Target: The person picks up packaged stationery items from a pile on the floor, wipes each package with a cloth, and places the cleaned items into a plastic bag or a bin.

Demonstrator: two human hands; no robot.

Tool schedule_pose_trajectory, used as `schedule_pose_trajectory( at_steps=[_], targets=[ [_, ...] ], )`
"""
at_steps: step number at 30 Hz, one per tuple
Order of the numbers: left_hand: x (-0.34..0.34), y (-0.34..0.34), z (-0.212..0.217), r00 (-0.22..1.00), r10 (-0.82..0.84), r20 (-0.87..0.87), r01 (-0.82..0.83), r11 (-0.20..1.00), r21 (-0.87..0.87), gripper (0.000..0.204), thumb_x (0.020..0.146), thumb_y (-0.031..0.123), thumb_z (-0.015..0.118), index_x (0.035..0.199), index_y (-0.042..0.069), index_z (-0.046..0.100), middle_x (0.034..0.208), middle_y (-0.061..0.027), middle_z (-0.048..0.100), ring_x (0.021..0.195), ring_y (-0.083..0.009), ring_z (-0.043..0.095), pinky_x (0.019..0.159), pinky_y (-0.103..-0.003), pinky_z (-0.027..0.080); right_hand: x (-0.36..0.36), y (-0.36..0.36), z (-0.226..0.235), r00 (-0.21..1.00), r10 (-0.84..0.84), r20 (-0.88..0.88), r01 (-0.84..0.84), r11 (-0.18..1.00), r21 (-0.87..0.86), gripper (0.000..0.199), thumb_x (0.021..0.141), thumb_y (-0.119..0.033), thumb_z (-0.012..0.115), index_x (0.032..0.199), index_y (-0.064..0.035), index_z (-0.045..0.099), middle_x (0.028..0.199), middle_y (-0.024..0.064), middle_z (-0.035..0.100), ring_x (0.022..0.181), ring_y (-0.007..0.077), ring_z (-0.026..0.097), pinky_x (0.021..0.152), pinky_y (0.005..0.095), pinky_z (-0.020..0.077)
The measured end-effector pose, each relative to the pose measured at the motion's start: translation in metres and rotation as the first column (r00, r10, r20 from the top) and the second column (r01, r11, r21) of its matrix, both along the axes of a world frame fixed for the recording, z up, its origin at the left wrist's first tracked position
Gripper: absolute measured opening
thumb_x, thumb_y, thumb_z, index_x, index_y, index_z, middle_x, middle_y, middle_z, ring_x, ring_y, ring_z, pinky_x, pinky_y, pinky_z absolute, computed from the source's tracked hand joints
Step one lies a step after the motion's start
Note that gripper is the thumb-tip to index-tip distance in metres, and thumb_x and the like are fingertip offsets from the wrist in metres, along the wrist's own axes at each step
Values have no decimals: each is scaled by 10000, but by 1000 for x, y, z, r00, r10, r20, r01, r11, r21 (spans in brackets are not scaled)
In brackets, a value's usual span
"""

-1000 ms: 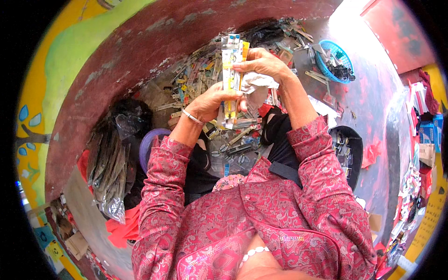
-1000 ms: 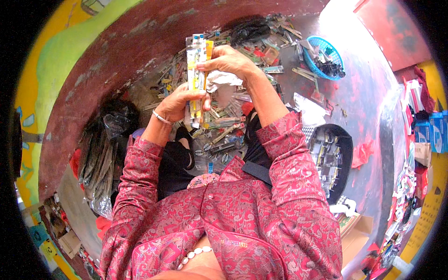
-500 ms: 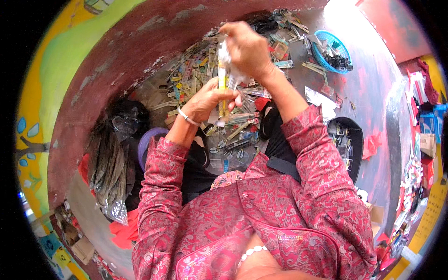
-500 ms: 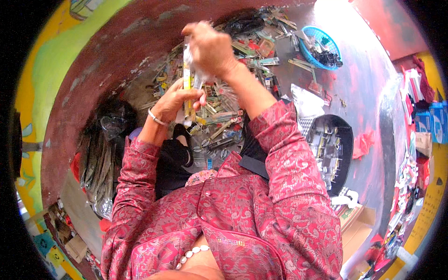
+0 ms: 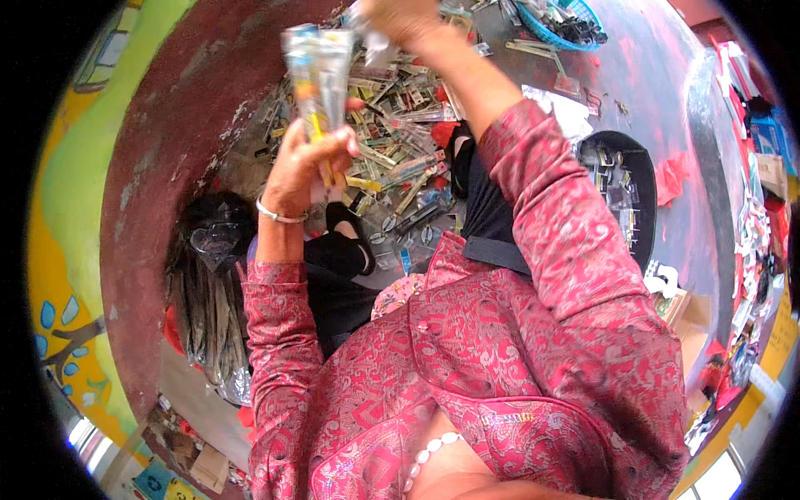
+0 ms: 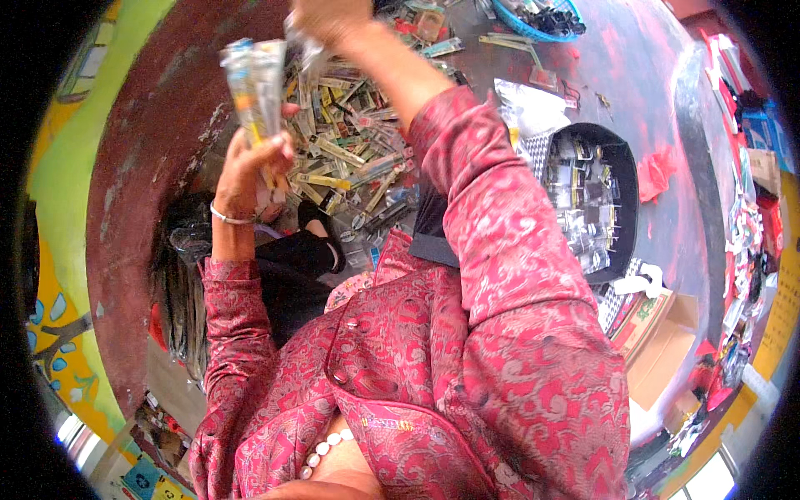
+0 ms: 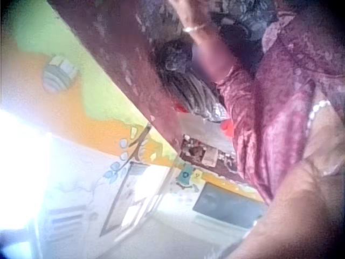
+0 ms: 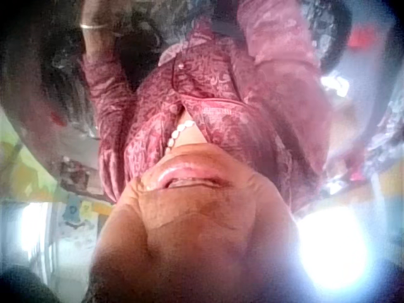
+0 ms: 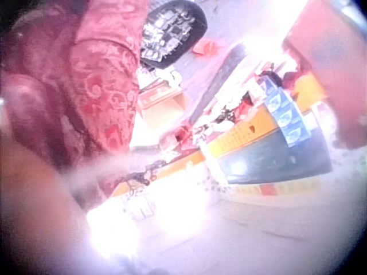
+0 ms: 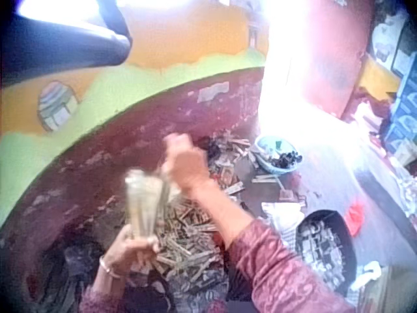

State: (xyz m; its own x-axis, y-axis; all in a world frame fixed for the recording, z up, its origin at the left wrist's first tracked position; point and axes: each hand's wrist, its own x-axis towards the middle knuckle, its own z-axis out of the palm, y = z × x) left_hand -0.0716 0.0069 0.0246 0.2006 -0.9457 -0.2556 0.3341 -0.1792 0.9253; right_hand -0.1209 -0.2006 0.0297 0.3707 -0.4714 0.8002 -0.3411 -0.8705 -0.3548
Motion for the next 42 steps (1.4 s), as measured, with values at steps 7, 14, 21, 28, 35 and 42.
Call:
schedule_pose_trajectory(
  at_steps=[7,14,21,28,35,42],
  targets=[
    [41,-20,-40,903,140,-407,-206,971,-123,307,861,309,516,1022,48,492,701,6,459,591,-90,433,538,-234,373,-20,20,28,869,155,470,-370,835,408,115,754,-99,548,780,10,572,725,111,606,674,208,596,623,319,470],
    [34,-24,-41,866,483,-132,-496,863,-95,253,867,315,448,1016,114,475,1022,-75,516,970,-202,501,811,-321,424,12,122,-36,882,440,-171,-416,895,161,161,699,-186,545,801,-62,548,822,71,553,690,207,602,493,334,494],
    [82,-9,-48,709,484,-512,-535,843,57,282,850,378,478,968,122,453,1079,-190,526,1014,-360,494,885,-512,396,-21,116,-20,633,771,-78,-612,559,559,159,645,-147,537,750,-34,576,708,160,597,659,322,600,595,403,486],
    [77,-1,-43,544,322,-775,-488,873,20,263,827,270,559,829,25,464,618,11,347,532,-91,337,533,-239,339,-44,-50,40,878,420,229,-453,576,680,160,785,-148,565,759,9,564,709,88,590,682,187,594,613,302,474],
    [44,-26,-48,772,394,-499,-380,915,134,375,840,119,523,1176,-9,413,622,37,328,509,-49,292,482,-195,279,-45,-123,-140,933,243,266,-322,229,919,286,721,-230,641,926,-34,603,765,34,611,677,143,594,630,281,483],
    [31,-35,-82,749,432,-502,-343,902,264,253,846,153,512,1069,44,465,673,-17,394,612,-121,372,610,-268,332,-26,-88,-330,991,-40,-131,121,697,707,345,643,-130,559,980,-63,571,956,210,540,841,346,563,714,405,464]
  ],
)
